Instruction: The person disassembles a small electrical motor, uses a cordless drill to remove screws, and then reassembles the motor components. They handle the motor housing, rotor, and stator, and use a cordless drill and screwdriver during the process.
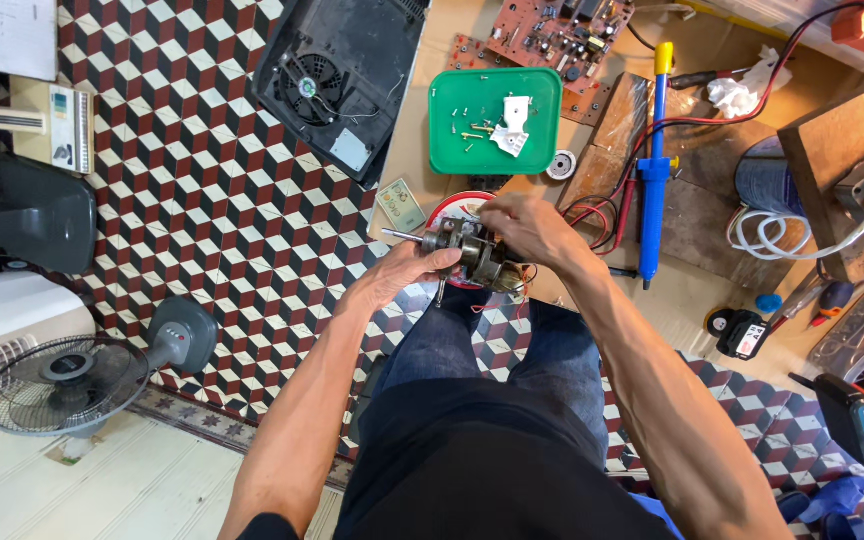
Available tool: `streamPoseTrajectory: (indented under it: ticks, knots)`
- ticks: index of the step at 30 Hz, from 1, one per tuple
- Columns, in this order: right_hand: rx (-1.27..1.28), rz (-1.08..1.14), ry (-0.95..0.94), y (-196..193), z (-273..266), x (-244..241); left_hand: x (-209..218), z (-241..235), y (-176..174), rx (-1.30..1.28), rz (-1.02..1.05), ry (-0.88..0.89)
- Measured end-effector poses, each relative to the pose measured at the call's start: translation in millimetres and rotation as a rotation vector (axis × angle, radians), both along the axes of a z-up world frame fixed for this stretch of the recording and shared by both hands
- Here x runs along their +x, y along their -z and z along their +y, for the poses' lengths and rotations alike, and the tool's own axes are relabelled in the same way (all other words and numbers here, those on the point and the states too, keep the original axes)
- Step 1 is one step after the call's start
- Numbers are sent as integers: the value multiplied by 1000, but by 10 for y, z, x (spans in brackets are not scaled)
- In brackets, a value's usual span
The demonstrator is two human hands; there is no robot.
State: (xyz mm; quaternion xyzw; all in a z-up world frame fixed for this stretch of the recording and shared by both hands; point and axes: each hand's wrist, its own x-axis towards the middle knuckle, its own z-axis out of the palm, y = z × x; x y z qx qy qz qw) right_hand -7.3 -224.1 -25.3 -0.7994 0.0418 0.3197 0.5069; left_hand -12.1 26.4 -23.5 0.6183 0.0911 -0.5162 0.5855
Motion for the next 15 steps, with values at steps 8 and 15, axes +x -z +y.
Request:
streamPoseTrajectory:
  ticks: [8,15]
  knots:
    - [-275,-7,-462,422,98,390,96,-55,-83,-10,-81,17]
    - [-372,-143,-485,502,98,401,190,-104,29,92,-86,56]
